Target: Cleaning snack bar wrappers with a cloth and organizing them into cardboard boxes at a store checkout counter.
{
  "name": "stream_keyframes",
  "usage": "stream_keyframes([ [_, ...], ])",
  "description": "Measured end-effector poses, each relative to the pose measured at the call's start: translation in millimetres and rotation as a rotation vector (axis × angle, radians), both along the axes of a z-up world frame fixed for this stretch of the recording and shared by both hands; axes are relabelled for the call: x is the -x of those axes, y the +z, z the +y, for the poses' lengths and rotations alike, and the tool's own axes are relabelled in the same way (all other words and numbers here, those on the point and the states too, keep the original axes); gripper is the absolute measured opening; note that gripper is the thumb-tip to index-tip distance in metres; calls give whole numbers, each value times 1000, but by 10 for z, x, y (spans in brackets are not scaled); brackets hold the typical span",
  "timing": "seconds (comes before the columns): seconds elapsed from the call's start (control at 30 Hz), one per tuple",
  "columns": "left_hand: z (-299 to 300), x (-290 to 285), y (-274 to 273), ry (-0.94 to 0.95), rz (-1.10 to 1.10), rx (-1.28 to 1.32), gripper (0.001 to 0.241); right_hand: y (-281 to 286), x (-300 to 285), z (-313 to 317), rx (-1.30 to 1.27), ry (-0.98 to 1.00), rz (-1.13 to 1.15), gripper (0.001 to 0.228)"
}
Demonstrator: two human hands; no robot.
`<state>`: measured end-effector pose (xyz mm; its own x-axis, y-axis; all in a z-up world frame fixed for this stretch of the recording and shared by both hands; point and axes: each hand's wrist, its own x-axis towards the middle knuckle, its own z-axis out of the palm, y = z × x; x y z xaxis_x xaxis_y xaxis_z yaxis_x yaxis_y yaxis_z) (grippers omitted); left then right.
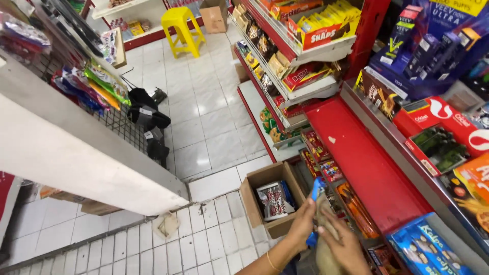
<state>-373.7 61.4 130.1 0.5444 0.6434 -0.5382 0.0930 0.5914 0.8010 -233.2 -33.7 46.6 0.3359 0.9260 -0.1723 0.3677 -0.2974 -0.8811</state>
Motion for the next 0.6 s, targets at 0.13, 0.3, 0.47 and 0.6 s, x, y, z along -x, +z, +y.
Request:
stream_keyframes([
  [0.13, -208, 129, -582, 294, -217, -108, 61, 33, 301, -371, 82, 173, -79, 55],
  [0.3, -440, 395, -523, 417, -314, 166, 47, 273, 607, -809, 135, 285, -161, 58],
  [0.47, -421, 370, -717, 466, -464, 225, 46, 166, 571, -1144, 171, 402, -131, 55],
  [0.6, -390, 207, -420, 413, -616, 310, 50, -139, 398, -1346, 314, 562, -180, 51],
])
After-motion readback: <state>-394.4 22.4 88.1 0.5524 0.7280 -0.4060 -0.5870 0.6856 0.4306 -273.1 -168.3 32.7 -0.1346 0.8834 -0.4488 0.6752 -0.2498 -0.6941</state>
